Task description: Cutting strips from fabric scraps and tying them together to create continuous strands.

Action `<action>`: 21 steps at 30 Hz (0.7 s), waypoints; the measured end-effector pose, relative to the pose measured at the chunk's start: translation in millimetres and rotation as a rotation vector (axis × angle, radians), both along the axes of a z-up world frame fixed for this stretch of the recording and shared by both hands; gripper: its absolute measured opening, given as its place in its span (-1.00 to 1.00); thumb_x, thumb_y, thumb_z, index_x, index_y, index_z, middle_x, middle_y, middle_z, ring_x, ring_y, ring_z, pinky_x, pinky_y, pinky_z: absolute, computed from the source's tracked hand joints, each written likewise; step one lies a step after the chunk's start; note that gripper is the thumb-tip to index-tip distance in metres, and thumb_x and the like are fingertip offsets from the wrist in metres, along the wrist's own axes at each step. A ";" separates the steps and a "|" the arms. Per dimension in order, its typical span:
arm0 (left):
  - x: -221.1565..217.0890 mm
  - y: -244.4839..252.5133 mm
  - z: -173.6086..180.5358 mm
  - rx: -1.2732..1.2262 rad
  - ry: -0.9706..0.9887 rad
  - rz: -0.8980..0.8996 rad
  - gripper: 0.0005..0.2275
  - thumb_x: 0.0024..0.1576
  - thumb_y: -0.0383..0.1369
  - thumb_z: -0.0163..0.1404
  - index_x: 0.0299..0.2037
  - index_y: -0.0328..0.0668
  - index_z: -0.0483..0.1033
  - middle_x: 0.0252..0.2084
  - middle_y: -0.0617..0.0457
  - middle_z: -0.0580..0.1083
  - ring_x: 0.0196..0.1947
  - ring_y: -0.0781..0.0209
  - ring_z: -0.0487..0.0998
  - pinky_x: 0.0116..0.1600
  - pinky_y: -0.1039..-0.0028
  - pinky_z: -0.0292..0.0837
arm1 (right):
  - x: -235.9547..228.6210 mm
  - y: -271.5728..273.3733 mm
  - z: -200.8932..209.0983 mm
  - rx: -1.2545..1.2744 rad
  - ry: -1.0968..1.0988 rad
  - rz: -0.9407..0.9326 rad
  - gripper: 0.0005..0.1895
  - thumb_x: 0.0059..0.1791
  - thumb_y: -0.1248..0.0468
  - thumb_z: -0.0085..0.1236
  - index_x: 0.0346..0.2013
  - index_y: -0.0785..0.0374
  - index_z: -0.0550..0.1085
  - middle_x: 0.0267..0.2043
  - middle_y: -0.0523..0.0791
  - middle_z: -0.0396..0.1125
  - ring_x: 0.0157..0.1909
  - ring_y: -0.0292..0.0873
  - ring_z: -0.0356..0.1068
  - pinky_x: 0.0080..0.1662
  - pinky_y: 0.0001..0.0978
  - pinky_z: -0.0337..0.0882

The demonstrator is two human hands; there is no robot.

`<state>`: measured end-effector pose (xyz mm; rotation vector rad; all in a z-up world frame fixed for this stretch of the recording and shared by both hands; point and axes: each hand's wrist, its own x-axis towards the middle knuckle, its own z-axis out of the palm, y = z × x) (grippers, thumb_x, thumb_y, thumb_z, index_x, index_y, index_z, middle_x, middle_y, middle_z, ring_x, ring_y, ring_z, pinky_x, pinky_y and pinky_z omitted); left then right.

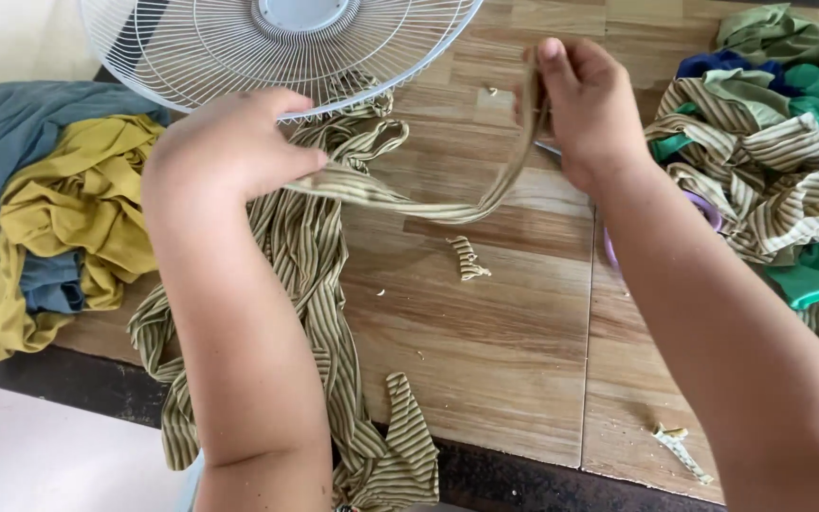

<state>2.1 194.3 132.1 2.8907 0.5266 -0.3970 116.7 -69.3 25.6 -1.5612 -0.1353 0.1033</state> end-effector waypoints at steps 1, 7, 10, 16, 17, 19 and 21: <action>0.5 2.4 -5.5 0.000 0.002 0.001 -0.43 0.15 -0.11 0.06 0.42 0.25 0.25 -0.02 0.06 0.59 -0.19 0.08 0.62 0.07 0.11 0.47 | 2.8 7.8 -2.4 0.000 0.002 0.001 -0.74 0.20 0.10 -0.09 0.00 0.20 0.43 -0.31 -0.16 0.43 -0.38 -0.34 0.44 -0.28 -0.56 0.57; 8.2 -9.1 -9.4 -0.066 -0.155 -0.103 -0.42 0.20 0.03 -0.03 0.40 0.03 0.22 0.13 -0.03 0.49 0.00 0.01 0.55 0.29 -0.02 0.27 | -48.2 20.1 -22.7 -1.337 -1.021 0.360 -0.42 0.15 -0.09 0.08 0.04 0.47 0.44 -0.16 0.04 0.44 -0.44 -0.16 0.42 -0.21 -0.46 0.49; 22.6 -25.3 -29.4 -0.107 0.027 -0.238 -0.47 0.09 -0.02 0.10 0.26 0.06 0.38 0.22 0.08 0.45 0.14 0.16 0.48 0.38 0.03 0.21 | -87.2 23.7 -1.9 -1.248 -0.350 0.812 -0.53 -0.06 0.07 0.29 0.09 0.07 0.41 0.14 -0.13 0.37 0.08 -0.04 0.46 0.10 -0.08 0.51; 65.2 -33.3 -110.8 -0.161 0.198 -0.635 -0.39 -0.22 -0.03 0.40 0.04 0.04 0.51 0.07 -0.09 0.47 0.15 -0.15 0.48 0.23 0.15 0.39 | -74.6 37.6 10.2 -1.304 -0.135 0.799 -0.83 -0.02 0.19 0.06 -0.21 0.02 0.58 -0.24 -0.09 0.55 -0.01 0.12 0.55 0.01 0.08 0.54; 59.9 -31.2 -99.0 -0.196 0.213 -0.633 -0.47 -0.17 -0.12 0.36 0.02 0.00 0.54 0.05 -0.12 0.49 0.15 -0.14 0.50 0.24 0.16 0.39 | -68.8 39.5 5.1 -1.298 -0.171 0.750 -0.83 -0.02 0.17 0.07 -0.22 0.03 0.58 -0.23 -0.09 0.53 -0.01 0.13 0.54 0.00 0.09 0.53; 52.3 -24.1 -82.1 -0.226 0.220 -0.614 -0.55 -0.12 -0.21 0.31 0.00 -0.05 0.56 0.04 -0.14 0.51 0.14 -0.13 0.51 0.25 0.17 0.39 | -55.7 46.1 -4.0 -1.289 -0.226 0.709 -0.83 -0.03 0.14 0.08 -0.22 0.04 0.58 -0.23 -0.08 0.50 -0.02 0.14 0.52 -0.02 0.10 0.52; 44.5 -19.1 -77.3 -0.490 0.277 -0.556 -0.52 -0.10 -0.05 0.21 -0.01 -0.09 0.59 -0.01 -0.07 0.59 0.10 -0.06 0.56 0.19 0.22 0.44 | -49.2 50.8 -16.4 -1.141 -0.290 0.670 -0.76 -0.03 0.06 0.10 -0.24 0.10 0.59 -0.20 -0.01 0.45 -0.01 0.26 0.47 -0.06 0.23 0.49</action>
